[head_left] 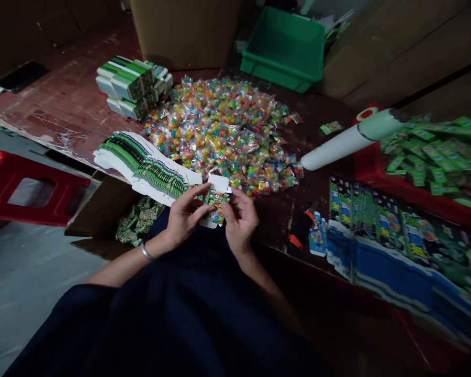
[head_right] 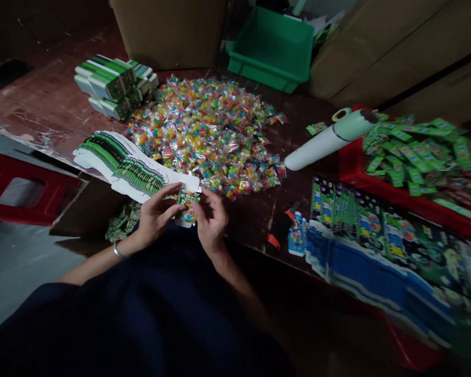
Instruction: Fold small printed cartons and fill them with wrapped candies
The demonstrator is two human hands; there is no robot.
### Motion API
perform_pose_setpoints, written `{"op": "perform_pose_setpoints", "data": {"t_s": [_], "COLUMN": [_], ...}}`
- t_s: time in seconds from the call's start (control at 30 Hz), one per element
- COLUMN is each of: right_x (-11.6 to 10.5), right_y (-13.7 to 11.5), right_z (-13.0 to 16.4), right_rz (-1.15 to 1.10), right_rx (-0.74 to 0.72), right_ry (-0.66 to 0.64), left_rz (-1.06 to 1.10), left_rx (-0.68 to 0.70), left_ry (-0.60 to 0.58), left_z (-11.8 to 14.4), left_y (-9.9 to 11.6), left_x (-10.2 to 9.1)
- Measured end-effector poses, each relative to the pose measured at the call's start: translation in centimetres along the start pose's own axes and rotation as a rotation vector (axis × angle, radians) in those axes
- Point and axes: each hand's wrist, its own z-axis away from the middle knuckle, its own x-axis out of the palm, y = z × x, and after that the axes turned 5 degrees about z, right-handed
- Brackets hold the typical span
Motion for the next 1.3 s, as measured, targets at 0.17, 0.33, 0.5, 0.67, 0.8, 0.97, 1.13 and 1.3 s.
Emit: {"op": "perform_pose_setpoints", "data": {"t_s": [0.17, 0.33, 0.5, 0.67, 0.8, 0.97, 1.13, 1.3], "right_x": [-0.6, -1.2, -0.8, -1.0, -1.9, -2.7, -3.0, -3.0], "right_y": [0.4, 0.1, -0.5, -1.8, -2.4, -1.9, -1.9, -2.0], "right_z": [0.0, -0.6, -1.1, -2.1, -3.1, -4.1, -4.3, -3.1], "right_rz": [0.092, 0.155, -0.033, -0.088, -0.092, -0.058, -0.004, 0.193], "right_rx": [-0.041, -0.182, -0.121, -0.008, 0.144, 0.2, 0.067, -0.268], "right_ry": [-0.05, -0.095, -0.069, -0.187, -0.31, -0.364, -0.391, -0.335], "left_rz": [0.039, 0.025, 0.053, 0.093, 0.026, -0.047, -0.056, -0.032], "left_rx": [-0.082, -0.127, -0.119, -0.126, -0.073, -0.047, -0.082, -0.127], "left_ry": [-0.242, -0.401, -0.306, -0.236, -0.246, -0.316, -0.374, -0.335], "left_z": [-0.9, -1.0, -0.5, -0.4, -0.3, -0.4, -0.4, -0.3], "left_y": [0.5, 0.9, 1.4, 1.7, 1.7, 1.7, 2.3, 2.3], "left_x": [-1.1, -1.6, -0.9, -0.7, -1.1, -1.5, -1.5, -1.3]}}
